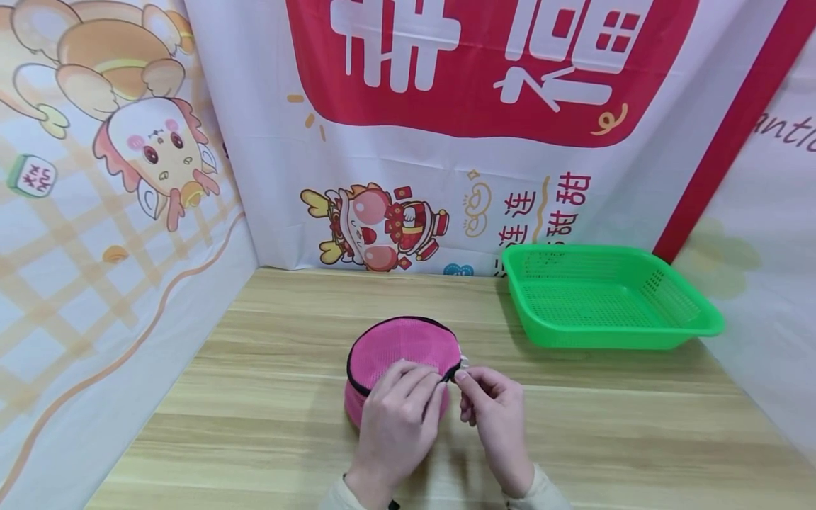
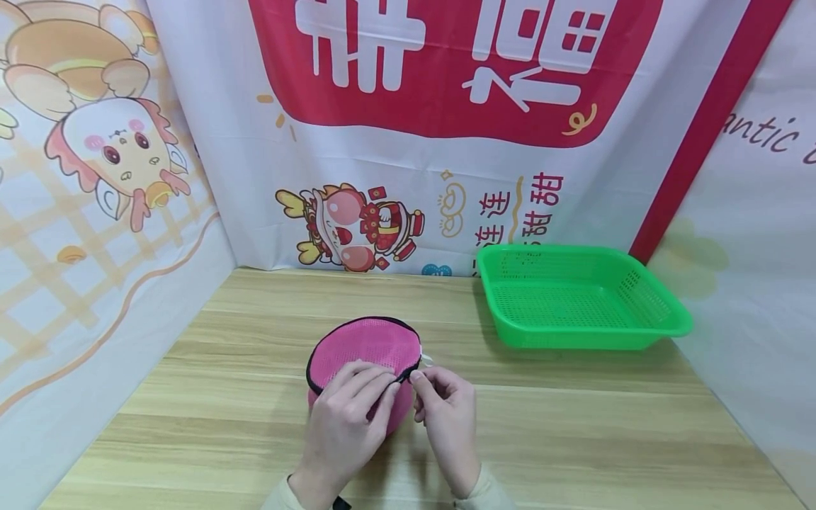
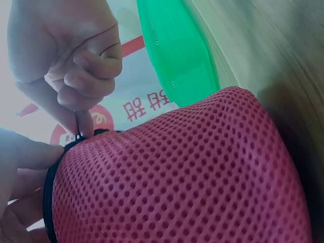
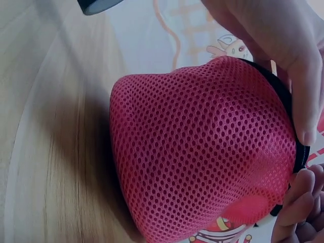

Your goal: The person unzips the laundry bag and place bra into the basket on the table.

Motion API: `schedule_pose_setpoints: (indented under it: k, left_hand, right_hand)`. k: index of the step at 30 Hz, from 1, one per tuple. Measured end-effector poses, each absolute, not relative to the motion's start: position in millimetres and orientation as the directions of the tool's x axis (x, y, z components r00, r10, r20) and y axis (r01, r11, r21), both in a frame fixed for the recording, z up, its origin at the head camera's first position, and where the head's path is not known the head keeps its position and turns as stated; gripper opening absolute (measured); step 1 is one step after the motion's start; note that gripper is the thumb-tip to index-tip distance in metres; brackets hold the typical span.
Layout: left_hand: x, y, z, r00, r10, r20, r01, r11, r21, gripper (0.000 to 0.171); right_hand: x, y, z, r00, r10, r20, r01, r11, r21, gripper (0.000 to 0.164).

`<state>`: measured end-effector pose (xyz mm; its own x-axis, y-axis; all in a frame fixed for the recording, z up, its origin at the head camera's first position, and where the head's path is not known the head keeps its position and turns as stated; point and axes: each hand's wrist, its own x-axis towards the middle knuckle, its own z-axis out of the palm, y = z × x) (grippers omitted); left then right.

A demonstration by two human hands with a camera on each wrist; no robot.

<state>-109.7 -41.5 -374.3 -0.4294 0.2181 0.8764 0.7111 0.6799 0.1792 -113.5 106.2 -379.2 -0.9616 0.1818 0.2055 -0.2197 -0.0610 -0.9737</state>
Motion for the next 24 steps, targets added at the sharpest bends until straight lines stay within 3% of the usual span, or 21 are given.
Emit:
schedule_pose_setpoints:
  k: [10,24]
  left_hand:
    - [-110.2,-42.0,-374.4,-0.410,0.175,0.895,0.704,0.685,0.188,0.018]
    - [-110.7,-43.5,-372.3,-0.411,0.167,0.896,0.709,0.676,0.199,0.019]
  right_hand:
    - [-110.1,102.8,-382.9,-0.919,0.050,0.392,-0.392,0.004,-0.920,0.009]
    - [-112.7,101.3,-382.7,-0.894,0.153,0.420,-0.422,0.024,-0.906,0.005]
